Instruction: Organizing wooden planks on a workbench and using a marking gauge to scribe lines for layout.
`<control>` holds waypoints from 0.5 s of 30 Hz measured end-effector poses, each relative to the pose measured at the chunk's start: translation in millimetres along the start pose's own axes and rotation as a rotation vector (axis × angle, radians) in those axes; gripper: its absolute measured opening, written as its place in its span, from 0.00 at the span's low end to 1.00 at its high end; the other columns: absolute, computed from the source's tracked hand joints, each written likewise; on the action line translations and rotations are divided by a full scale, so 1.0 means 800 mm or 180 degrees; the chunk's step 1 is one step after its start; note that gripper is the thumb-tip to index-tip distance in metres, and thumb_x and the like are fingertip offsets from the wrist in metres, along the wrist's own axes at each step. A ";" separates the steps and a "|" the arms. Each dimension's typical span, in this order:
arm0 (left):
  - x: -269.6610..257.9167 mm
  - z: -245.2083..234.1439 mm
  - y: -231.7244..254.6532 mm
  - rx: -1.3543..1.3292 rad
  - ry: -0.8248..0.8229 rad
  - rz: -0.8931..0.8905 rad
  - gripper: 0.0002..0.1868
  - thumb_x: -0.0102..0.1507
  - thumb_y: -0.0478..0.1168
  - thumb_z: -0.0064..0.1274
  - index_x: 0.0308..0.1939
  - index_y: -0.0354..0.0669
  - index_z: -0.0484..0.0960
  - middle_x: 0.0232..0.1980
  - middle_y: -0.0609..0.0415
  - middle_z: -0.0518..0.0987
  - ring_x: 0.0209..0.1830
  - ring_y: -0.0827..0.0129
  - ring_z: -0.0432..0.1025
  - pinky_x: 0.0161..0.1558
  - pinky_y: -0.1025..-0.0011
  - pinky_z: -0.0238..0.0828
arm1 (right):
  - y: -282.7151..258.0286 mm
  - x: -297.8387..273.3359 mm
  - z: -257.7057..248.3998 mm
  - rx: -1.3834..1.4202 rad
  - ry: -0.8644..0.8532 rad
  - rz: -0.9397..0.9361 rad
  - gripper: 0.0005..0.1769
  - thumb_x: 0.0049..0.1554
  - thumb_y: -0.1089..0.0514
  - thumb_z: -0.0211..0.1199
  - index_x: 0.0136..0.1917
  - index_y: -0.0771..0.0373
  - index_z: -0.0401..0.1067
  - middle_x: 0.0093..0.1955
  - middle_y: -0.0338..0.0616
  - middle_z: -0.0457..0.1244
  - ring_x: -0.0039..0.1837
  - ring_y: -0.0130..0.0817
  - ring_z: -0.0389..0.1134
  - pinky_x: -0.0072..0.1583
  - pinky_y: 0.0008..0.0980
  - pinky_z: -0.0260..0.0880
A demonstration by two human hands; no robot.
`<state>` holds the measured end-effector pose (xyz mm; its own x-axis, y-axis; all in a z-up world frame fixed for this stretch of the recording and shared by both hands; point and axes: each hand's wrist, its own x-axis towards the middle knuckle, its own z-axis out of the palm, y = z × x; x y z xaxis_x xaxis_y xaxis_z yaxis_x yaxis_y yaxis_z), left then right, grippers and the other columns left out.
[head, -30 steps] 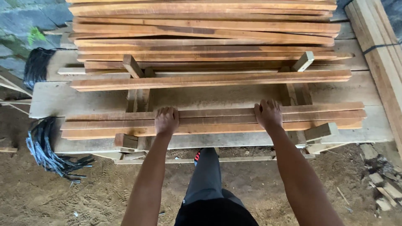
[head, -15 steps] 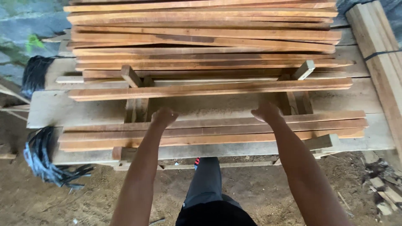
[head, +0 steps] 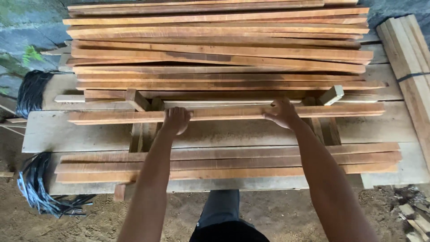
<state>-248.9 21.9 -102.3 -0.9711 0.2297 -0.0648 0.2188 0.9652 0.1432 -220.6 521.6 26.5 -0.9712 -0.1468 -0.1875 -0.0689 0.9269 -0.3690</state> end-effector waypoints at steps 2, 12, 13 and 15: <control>-0.015 -0.042 0.024 -0.0184 -0.0084 -0.0113 0.28 0.73 0.61 0.34 0.62 0.45 0.72 0.65 0.41 0.69 0.69 0.46 0.59 0.72 0.38 0.42 | -0.003 0.003 -0.002 -0.0092 -0.0139 0.0026 0.43 0.53 0.26 0.65 0.66 0.60 0.68 0.67 0.57 0.58 0.72 0.54 0.56 0.71 0.59 0.55; -0.024 -0.077 0.027 -0.0724 -0.0399 -0.0121 0.25 0.72 0.60 0.31 0.59 0.50 0.73 0.62 0.46 0.69 0.71 0.50 0.58 0.74 0.45 0.38 | 0.005 0.031 0.009 -0.0165 -0.0821 0.0381 0.34 0.61 0.25 0.48 0.66 0.49 0.74 0.58 0.52 0.69 0.70 0.50 0.64 0.76 0.60 0.48; -0.025 -0.071 0.024 -0.0729 -0.0416 -0.0122 0.25 0.72 0.60 0.31 0.59 0.50 0.73 0.62 0.46 0.69 0.71 0.50 0.58 0.74 0.45 0.38 | -0.002 0.026 0.006 -0.0163 -0.0836 0.0390 0.34 0.61 0.25 0.48 0.66 0.49 0.74 0.58 0.52 0.69 0.70 0.50 0.64 0.76 0.60 0.48; -0.022 -0.057 0.022 -0.0389 -0.0107 -0.0131 0.25 0.72 0.58 0.31 0.61 0.48 0.73 0.63 0.45 0.70 0.67 0.46 0.61 0.71 0.43 0.44 | -0.013 0.017 -0.002 -0.0478 -0.0814 0.0430 0.34 0.63 0.27 0.46 0.65 0.49 0.75 0.59 0.51 0.69 0.69 0.50 0.65 0.75 0.60 0.51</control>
<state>-232.6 29.3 -53.5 -0.9748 0.1962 -0.1059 0.1635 0.9520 0.2588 -233.3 510.2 29.3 -0.8864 -0.0835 -0.4553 0.0054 0.9817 -0.1905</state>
